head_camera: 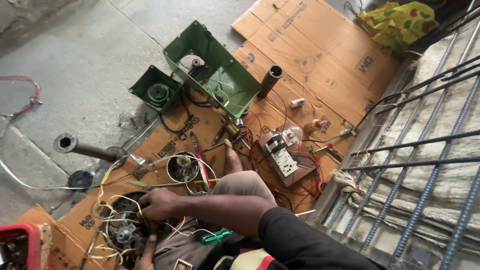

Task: The person sits on the floor and works on a small electric motor, stripping and handling its wires. They strike a match from a matchbox and hold the flame to the motor wires, then continue manipulating the windings and use scissors to cut wire.

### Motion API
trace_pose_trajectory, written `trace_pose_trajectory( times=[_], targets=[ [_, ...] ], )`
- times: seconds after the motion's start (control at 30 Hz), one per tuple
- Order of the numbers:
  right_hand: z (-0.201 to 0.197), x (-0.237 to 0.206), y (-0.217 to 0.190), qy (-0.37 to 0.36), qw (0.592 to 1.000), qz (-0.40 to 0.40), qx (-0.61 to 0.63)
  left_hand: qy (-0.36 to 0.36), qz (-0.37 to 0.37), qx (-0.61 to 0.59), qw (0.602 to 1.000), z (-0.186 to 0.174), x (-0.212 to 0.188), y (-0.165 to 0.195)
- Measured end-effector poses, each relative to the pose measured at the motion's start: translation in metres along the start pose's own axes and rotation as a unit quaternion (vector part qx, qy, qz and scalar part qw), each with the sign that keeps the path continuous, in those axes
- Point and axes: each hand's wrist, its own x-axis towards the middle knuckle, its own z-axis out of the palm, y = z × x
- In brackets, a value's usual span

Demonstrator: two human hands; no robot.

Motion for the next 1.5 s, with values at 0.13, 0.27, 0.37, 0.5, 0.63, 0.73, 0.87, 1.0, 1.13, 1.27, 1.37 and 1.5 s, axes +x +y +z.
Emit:
trace_pose_trajectory(
  times=[0.13,0.27,0.37,0.5,0.63,0.73,0.87,1.0,1.13,1.27,1.37,1.5],
  targets=[
    [0.001,-0.004,0.006,0.015,1.0,0.009,-0.024,-0.012,0.0,-0.027,1.0,0.004,-0.008,0.005],
    [0.002,-0.013,0.014,0.036,0.999,0.023,0.025,0.028,-0.052,-0.004,0.998,0.009,-0.007,0.011],
    [0.006,-0.02,0.021,0.038,0.995,0.051,0.083,0.027,0.003,-0.006,1.0,0.01,-0.001,0.013],
    [0.02,-0.029,0.032,0.082,0.978,0.093,0.168,-0.028,0.002,0.039,0.999,-0.002,0.016,0.018],
    [0.038,-0.038,0.041,0.095,0.927,0.013,0.362,-0.107,-0.003,0.104,0.989,-0.025,0.036,0.028],
    [0.041,-0.045,0.045,0.124,0.952,0.118,0.255,-0.186,0.0,0.169,0.968,-0.036,0.049,0.038],
    [0.037,-0.052,0.042,0.105,0.953,0.136,0.248,-0.222,-0.042,0.251,0.941,-0.035,0.058,0.051],
    [0.035,-0.059,0.039,0.092,0.956,0.133,0.244,-0.251,-0.045,0.241,0.936,-0.029,0.063,0.062],
    [0.036,-0.061,0.037,0.077,0.941,0.084,0.319,-0.281,-0.013,0.3,0.911,-0.028,0.068,0.071],
    [0.031,-0.06,0.033,0.05,0.93,0.102,0.351,-0.277,-0.035,0.293,0.914,-0.027,0.069,0.072],
    [0.024,-0.06,0.031,0.04,0.942,0.117,0.311,-0.283,-0.031,0.271,0.919,-0.025,0.069,0.071],
    [0.019,-0.062,0.031,0.043,0.938,0.086,0.333,-0.262,-0.071,0.288,0.918,-0.021,0.065,0.07]
  ],
)
